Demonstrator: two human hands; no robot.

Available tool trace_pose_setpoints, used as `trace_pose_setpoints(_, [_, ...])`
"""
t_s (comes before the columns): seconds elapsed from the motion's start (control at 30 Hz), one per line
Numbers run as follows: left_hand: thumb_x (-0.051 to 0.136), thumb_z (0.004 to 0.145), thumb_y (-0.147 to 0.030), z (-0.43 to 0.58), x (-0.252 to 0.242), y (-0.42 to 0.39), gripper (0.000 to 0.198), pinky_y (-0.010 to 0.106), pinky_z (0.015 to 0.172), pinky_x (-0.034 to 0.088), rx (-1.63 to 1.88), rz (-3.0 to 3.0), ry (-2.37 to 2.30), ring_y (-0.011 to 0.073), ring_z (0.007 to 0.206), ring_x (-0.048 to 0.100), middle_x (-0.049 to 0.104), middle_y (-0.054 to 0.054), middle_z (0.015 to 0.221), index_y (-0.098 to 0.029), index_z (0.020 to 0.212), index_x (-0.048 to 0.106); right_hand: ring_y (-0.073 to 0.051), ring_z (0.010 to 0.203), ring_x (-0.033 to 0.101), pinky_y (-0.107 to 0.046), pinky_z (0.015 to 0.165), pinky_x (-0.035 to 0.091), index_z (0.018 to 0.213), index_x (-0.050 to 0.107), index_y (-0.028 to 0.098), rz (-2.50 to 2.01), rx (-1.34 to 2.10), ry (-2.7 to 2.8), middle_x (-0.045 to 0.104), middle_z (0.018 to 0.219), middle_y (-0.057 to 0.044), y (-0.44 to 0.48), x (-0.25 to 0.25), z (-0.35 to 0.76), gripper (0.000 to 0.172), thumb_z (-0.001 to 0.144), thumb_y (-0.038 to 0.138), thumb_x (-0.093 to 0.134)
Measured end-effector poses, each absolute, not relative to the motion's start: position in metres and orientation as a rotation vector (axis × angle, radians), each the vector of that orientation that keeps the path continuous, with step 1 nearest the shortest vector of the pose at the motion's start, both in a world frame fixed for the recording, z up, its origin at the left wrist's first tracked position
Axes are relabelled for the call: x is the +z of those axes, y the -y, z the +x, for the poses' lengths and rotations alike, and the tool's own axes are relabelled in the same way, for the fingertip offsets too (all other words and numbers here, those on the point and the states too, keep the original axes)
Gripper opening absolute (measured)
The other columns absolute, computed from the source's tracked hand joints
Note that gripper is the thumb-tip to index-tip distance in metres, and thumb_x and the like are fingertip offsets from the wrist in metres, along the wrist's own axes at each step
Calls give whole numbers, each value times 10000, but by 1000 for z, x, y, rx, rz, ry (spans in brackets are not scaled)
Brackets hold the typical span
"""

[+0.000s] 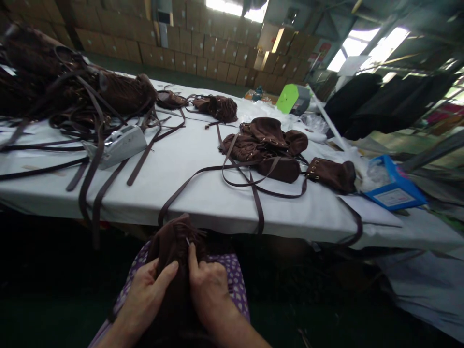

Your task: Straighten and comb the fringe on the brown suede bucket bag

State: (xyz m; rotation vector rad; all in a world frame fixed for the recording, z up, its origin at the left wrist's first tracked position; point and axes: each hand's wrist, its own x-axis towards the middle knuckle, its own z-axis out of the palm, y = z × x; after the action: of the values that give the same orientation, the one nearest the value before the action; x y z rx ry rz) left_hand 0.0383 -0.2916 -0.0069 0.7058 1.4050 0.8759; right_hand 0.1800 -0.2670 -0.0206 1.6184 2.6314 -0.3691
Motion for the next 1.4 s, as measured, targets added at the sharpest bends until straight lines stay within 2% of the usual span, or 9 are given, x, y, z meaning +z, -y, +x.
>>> trace_pose_setpoints(0.33, [593, 780, -557, 37, -14, 306, 424, 224, 491, 399, 809, 921, -1427, 160, 573, 516, 581, 21, 630, -139, 717, 625, -246, 773, 701, -308, 645, 494, 1424, 333, 99, 1937, -267, -2207, 707, 776, -153, 220, -47, 215, 598, 844, 22, 457])
trace_pose_setpoints(0.5, [651, 721, -567, 18, -9, 311, 420, 224, 491, 424, 851, 871, -1505, 166, 564, 534, 589, 16, 610, -149, 683, 642, -270, 812, 700, -304, 663, 484, 1227, 568, 56, 2166, -348, -1916, 707, 820, -205, 213, -66, 266, 425, 823, -6, 452])
trace_pose_setpoints(0.63, [686, 705, -544, 18, -6, 301, 406, 257, 544, 497, 871, 625, -1481, 205, 613, 609, 650, 27, 665, -153, 805, 653, -195, 703, 689, -239, 615, 466, 1244, 579, 192, 2266, -476, -1989, 720, 775, -71, 231, -46, 300, 372, 902, 148, 438])
trace_pose_setpoints(0.77, [704, 700, -498, 29, -7, 286, 437, 309, 614, 549, 960, 446, -1457, 230, 642, 656, 692, 38, 711, -147, 953, 644, -138, 579, 641, -200, 569, 463, 1397, 417, 167, 2342, -834, -2518, 704, 745, -18, 265, -9, 263, 461, 942, 240, 389])
trace_pose_setpoints(0.83, [705, 701, -491, 33, -8, 285, 447, 317, 625, 557, 968, 472, -1467, 235, 654, 666, 703, 47, 731, -138, 970, 646, -153, 638, 655, -218, 618, 491, 1408, 397, 144, 2013, -734, -2814, 711, 807, -56, 280, -3, 232, 505, 905, 175, 420])
trace_pose_setpoints(0.93, [697, 702, -509, 34, -7, 291, 445, 313, 604, 555, 928, 568, -1464, 239, 655, 665, 704, 50, 739, -133, 937, 652, -195, 586, 641, -269, 562, 500, 1379, 424, 68, 1617, -371, -2779, 682, 703, -92, 287, -13, 203, 590, 794, 41, 496])
trace_pose_setpoints(1.07, [672, 698, -572, 33, -7, 300, 461, 265, 523, 516, 868, 741, -1518, 228, 622, 641, 675, 41, 669, -128, 820, 650, -222, 595, 649, -294, 524, 490, 1373, 409, 26, 1685, -144, -2407, 663, 692, -127, 273, -34, 210, 585, 795, -15, 489])
trace_pose_setpoints(1.27, [646, 700, -585, 38, -7, 306, 465, 248, 477, 486, 867, 810, -1532, 216, 584, 618, 665, 47, 645, -125, 767, 656, -232, 698, 689, -315, 605, 518, 1429, 332, 103, 1785, -189, -2285, 694, 781, -124, 252, -54, 228, 601, 847, 22, 457])
trace_pose_setpoints(1.4, [677, 675, -559, 26, -4, 315, 430, 242, 478, 495, 908, 832, -1615, 215, 571, 617, 649, 39, 610, -131, 713, 660, -250, 796, 704, -305, 659, 516, 1329, 489, 98, 2081, -279, -1885, 707, 808, -172, 243, -60, 263, 504, 834, 5, 458])
